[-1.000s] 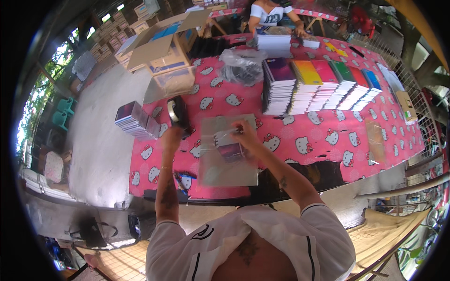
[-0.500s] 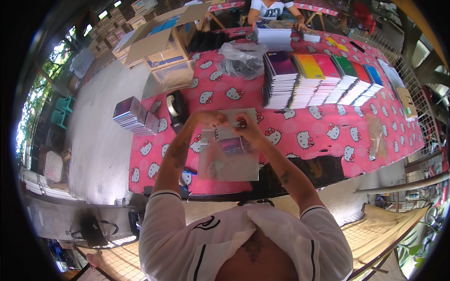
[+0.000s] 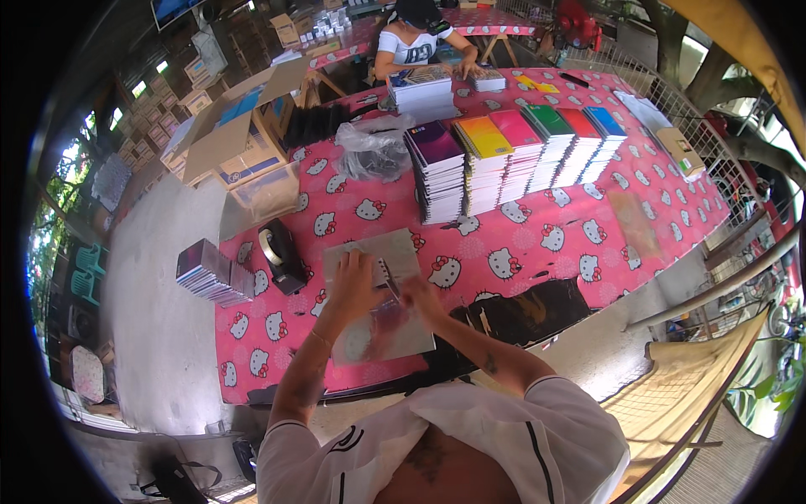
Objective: The person places small notebooks into plastic bags, seals them, and organizes the packaged items into stacks on a table.
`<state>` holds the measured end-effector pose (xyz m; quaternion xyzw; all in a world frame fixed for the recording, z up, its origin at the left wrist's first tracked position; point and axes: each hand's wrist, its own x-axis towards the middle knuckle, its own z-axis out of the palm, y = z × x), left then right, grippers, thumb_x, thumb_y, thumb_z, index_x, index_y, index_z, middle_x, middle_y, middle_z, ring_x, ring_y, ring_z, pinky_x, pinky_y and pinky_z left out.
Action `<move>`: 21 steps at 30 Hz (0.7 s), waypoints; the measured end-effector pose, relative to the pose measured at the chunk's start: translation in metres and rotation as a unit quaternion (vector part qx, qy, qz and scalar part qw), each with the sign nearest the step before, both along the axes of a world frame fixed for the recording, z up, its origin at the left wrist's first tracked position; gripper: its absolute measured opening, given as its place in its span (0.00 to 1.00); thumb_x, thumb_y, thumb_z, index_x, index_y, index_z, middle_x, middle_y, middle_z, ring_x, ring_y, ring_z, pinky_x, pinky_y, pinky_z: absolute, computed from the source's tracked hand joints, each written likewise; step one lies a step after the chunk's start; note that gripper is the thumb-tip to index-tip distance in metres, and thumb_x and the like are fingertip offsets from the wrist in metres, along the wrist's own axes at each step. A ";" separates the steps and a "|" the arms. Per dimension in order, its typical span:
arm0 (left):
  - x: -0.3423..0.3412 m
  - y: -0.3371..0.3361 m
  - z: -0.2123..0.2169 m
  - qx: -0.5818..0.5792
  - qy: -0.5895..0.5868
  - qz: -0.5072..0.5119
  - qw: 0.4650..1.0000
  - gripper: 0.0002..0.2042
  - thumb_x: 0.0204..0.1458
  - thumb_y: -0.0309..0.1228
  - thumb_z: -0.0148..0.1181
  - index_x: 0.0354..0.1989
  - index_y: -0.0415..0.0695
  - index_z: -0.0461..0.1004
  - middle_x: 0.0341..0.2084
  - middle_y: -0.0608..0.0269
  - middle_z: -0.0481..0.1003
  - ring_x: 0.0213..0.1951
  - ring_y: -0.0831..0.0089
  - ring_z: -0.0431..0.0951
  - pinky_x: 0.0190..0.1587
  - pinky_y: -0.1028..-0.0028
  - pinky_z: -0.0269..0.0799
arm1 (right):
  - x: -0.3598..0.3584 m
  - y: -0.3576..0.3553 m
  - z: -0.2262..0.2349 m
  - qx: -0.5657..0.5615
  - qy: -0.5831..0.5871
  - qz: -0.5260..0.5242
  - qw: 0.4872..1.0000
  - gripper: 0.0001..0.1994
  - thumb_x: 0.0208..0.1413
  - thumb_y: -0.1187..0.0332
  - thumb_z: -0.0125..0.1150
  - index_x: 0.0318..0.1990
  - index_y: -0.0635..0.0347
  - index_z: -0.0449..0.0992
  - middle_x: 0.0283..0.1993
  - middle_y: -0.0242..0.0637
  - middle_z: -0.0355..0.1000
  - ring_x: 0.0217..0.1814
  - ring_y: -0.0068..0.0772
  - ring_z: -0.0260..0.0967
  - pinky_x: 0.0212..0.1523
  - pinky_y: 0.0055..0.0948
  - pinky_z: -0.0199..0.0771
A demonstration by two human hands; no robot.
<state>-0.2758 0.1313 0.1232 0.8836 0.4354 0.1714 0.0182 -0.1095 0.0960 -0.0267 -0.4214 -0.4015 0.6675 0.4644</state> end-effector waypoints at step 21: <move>-0.051 0.001 -0.038 -0.074 -0.464 0.173 0.866 0.19 0.65 0.39 0.52 0.52 0.34 0.76 0.43 0.54 0.78 0.46 0.62 0.76 0.51 0.64 0.71 | 0.045 0.025 0.091 0.328 -0.185 -0.066 0.924 0.14 0.52 0.66 0.67 0.46 0.56 0.78 0.46 0.36 0.75 0.54 0.46 0.70 0.52 0.39 0.71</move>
